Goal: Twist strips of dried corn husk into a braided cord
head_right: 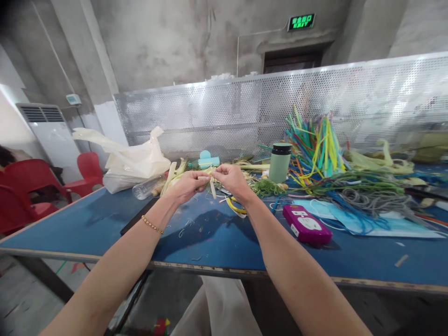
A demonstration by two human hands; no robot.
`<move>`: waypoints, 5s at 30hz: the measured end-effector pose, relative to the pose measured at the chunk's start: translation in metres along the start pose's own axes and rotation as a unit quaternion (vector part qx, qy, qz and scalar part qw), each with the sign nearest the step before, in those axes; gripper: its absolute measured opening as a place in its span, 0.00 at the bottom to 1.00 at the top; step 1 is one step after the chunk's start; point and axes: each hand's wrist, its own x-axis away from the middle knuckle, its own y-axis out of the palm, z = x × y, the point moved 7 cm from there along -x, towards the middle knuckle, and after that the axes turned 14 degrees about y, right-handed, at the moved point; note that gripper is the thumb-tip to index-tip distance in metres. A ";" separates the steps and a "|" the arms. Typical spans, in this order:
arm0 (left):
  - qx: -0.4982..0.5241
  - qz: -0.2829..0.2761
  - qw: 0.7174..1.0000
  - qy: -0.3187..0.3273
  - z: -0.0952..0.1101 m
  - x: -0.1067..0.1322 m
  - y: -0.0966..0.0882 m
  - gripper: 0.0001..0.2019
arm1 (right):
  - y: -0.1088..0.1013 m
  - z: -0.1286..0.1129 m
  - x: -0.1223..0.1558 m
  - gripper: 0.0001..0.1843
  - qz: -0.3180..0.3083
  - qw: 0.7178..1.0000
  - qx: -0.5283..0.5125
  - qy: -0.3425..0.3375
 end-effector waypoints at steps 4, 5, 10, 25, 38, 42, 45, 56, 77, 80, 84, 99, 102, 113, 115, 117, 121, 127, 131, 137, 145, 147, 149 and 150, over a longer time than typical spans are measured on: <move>0.003 0.027 1.000 0.008 0.001 -0.001 -0.003 0.11 | 0.001 0.001 0.000 0.21 -0.007 1.000 0.001 0.001; 0.003 0.033 0.999 0.013 0.001 -0.002 -0.003 0.11 | 0.002 0.001 0.001 0.21 -0.015 1.000 0.000 0.005; -0.005 0.067 0.997 0.033 0.002 -0.004 -0.008 0.10 | 0.009 0.000 0.004 0.22 -0.070 0.997 -0.010 0.025; 0.024 0.080 0.996 0.032 -0.003 -0.005 -0.007 0.12 | 0.004 0.008 -0.002 0.12 -0.007 0.999 0.028 0.029; 0.035 0.054 0.998 -0.010 -0.004 -0.003 -0.003 0.09 | 0.007 0.013 -0.001 0.08 -0.061 0.994 -0.036 0.081; -0.002 -0.055 0.998 -0.029 -0.002 0.002 0.006 0.12 | 0.011 0.012 0.002 0.07 -0.095 0.992 -0.017 0.083; -0.049 -0.075 0.996 -0.013 -0.002 0.003 0.004 0.15 | 0.012 0.010 0.003 0.09 -0.102 0.992 -0.004 0.073; -0.013 -0.044 0.998 -0.031 -0.005 0.003 0.000 0.15 | 0.001 0.006 -0.002 0.15 -0.031 0.999 0.035 -0.005; 0.109 0.132 0.985 -0.007 -0.018 -0.002 -0.005 0.09 | 0.010 0.017 0.001 0.18 -0.041 0.995 -0.041 0.078; 0.131 0.143 0.981 -0.026 -0.019 -0.001 -0.006 0.08 | 0.009 0.016 0.001 0.18 -0.044 0.996 -0.048 0.069; 0.151 0.165 0.972 -0.068 -0.023 0.001 -0.007 0.06 | 0.009 0.014 0.001 0.15 -0.040 0.996 -0.049 0.067; 0.197 0.200 0.955 -0.095 -0.020 0.006 -0.004 0.04 | 0.007 0.010 0.004 0.12 -0.021 0.995 -0.062 0.073; 0.195 0.193 0.958 -0.087 -0.020 0.004 -0.004 0.04 | 0.007 0.011 0.003 0.13 -0.019 0.994 -0.077 0.076; 0.137 0.108 0.985 -0.010 -0.014 -0.002 0.000 0.12 | 0.009 0.005 0.006 0.07 -0.025 0.998 -0.030 0.057; 0.138 0.112 0.984 -0.007 -0.014 -0.003 -0.001 0.13 | 0.009 0.004 0.007 0.08 -0.028 0.997 -0.034 0.059; 0.139 0.116 0.983 -0.013 -0.016 -0.003 -0.002 0.14 | 0.009 0.003 0.007 0.09 -0.032 0.997 -0.038 0.058; 0.139 0.117 0.983 -0.022 -0.017 -0.004 -0.001 0.12 | 0.009 0.004 0.004 0.11 -0.040 0.997 -0.044 0.057; 0.143 0.115 0.983 -0.026 -0.018 -0.003 0.000 0.08 | 0.008 0.003 0.004 0.12 -0.046 0.997 -0.042 0.054; 0.145 0.123 0.981 -0.029 -0.017 -0.003 0.000 0.09 | 0.007 0.002 0.004 0.12 -0.047 0.996 -0.044 0.058; 0.129 0.119 0.984 -0.010 -0.017 -0.004 -0.001 0.10 | 0.007 0.001 0.005 0.13 -0.049 0.997 -0.023 0.048; 0.096 0.093 0.991 0.000 -0.019 -0.004 -0.002 0.11 | 0.003 0.002 0.002 0.09 -0.032 0.999 -0.018 0.009; 0.109 0.079 0.991 -0.014 -0.017 -0.003 0.002 0.12 | 0.003 0.001 0.002 0.09 -0.027 0.999 -0.016 0.005; 0.126 0.074 0.989 -0.029 -0.016 -0.002 0.005 0.13 | 0.004 -0.001 0.003 0.09 -0.031 0.999 -0.010 0.001; 0.128 0.076 0.988 -0.034 -0.016 -0.001 0.005 0.14 | 0.005 -0.001 0.003 0.09 -0.034 0.999 -0.004 -0.002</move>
